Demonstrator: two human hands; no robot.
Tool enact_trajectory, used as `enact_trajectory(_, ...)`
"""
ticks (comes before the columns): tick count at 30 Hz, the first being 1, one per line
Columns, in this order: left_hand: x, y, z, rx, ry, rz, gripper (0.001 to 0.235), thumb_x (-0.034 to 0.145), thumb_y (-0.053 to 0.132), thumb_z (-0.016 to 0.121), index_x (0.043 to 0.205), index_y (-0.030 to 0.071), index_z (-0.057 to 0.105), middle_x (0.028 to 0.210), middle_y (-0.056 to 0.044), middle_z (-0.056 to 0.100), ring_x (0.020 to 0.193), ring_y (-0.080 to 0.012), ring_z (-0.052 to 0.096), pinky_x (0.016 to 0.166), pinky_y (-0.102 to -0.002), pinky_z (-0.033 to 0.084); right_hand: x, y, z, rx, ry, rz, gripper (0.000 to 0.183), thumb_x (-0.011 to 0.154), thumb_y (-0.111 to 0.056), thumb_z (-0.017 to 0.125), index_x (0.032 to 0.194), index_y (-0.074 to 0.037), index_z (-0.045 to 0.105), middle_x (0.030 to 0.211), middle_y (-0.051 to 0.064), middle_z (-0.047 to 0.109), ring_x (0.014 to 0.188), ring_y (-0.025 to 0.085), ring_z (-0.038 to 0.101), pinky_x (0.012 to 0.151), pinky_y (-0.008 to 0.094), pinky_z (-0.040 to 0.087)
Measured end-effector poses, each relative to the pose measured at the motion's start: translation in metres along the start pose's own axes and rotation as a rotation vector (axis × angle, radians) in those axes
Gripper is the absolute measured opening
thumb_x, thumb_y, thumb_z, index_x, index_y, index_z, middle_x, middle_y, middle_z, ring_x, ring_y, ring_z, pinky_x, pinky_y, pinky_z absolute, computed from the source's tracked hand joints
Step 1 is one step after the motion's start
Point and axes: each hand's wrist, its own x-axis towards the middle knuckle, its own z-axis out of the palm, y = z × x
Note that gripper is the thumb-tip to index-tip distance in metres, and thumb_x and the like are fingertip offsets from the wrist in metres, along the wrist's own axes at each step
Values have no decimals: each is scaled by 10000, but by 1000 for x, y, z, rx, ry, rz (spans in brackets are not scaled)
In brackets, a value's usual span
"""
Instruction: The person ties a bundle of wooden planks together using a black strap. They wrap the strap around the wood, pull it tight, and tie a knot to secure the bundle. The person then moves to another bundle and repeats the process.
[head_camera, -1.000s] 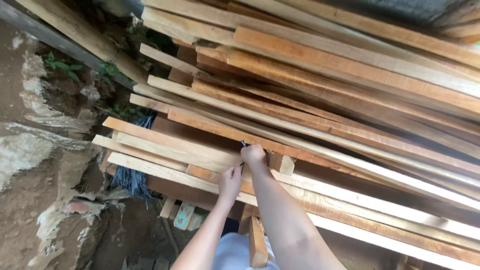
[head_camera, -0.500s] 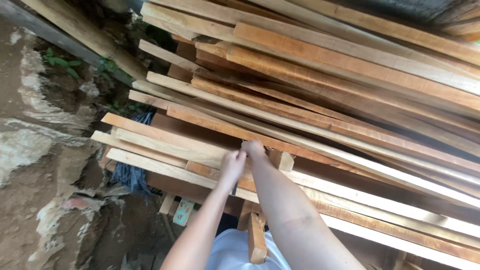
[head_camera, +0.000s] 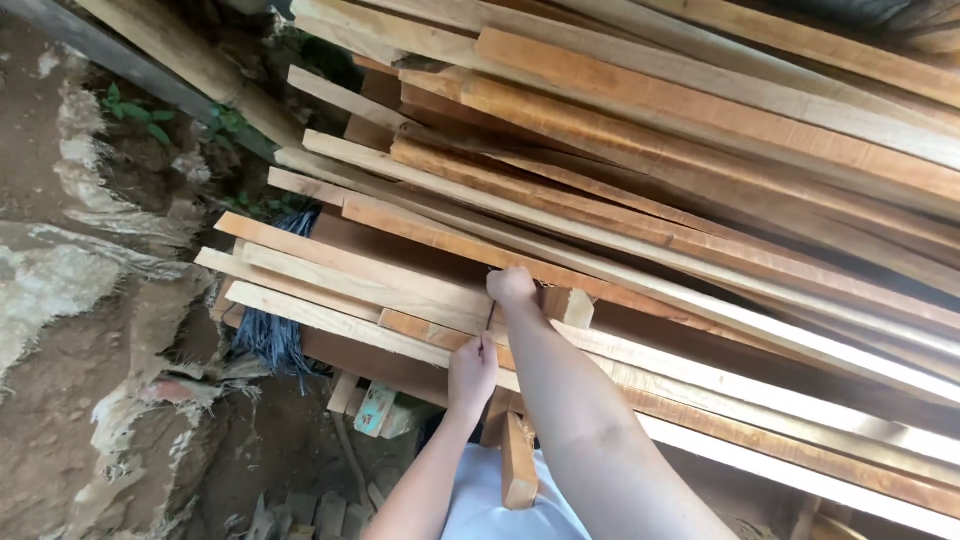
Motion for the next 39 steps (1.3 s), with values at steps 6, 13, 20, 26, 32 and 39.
enact_trajectory(6, 4, -8, 8, 39, 55, 42, 432, 998, 310, 539, 691, 23, 642, 612, -175, 634, 774, -414, 688, 598, -520, 436, 152, 57, 76, -125, 129, -147, 405, 869, -573, 506, 1057, -339, 777, 1049, -116, 773, 1105, 115, 712, 948, 323, 596)
enact_trajectory(13, -1, -7, 4, -4, 76, 51, 418, 988, 285, 548, 661, 42, 640, 590, -180, 615, 754, -426, 682, 575, -509, 461, 27, 67, 46, -148, 191, -246, 773, 914, -823, 373, 1170, -193, 740, 1115, 48, 768, 1173, 234, 695, 922, 402, 591)
enact_trajectory(20, 4, -15, 7, 11, 73, 59, 422, 989, 301, 543, 664, 52, 648, 601, -168, 635, 768, -408, 695, 602, -501, 500, 28, 67, 33, 7, 119, -345, 408, 1018, -366, 498, 1198, -71, 714, 1118, 113, 749, 1202, 317, 664, 993, 314, 524)
enact_trajectory(26, 2, -9, 3, -10, 63, 55, 430, 990, 292, 543, 670, 24, 645, 624, -204, 633, 783, -433, 688, 605, -519, 474, 57, 71, 39, 119, 77, -262, 233, 890, -438, 726, 1079, -327, 807, 1027, -75, 789, 1073, 185, 728, 850, 329, 593)
enact_trajectory(32, 4, -11, 0, -9, 37, 65, 436, 997, 291, 539, 677, 14, 641, 645, -220, 640, 809, -446, 687, 606, -533, 471, 7, 57, 20, 323, 104, -285, 260, 832, -423, 818, 1045, -274, 815, 968, -36, 798, 992, 181, 744, 797, 319, 588)
enact_trajectory(39, 33, -21, -20, -93, -134, -69, 398, 975, 321, 535, 891, 7, 766, 907, -242, 730, 1038, -367, 701, 847, -502, 505, -22, 52, 7, 631, 107, -380, 183, 894, -225, 779, 1046, -123, 774, 749, -3, 782, 688, 60, 653, 624, 192, 489)
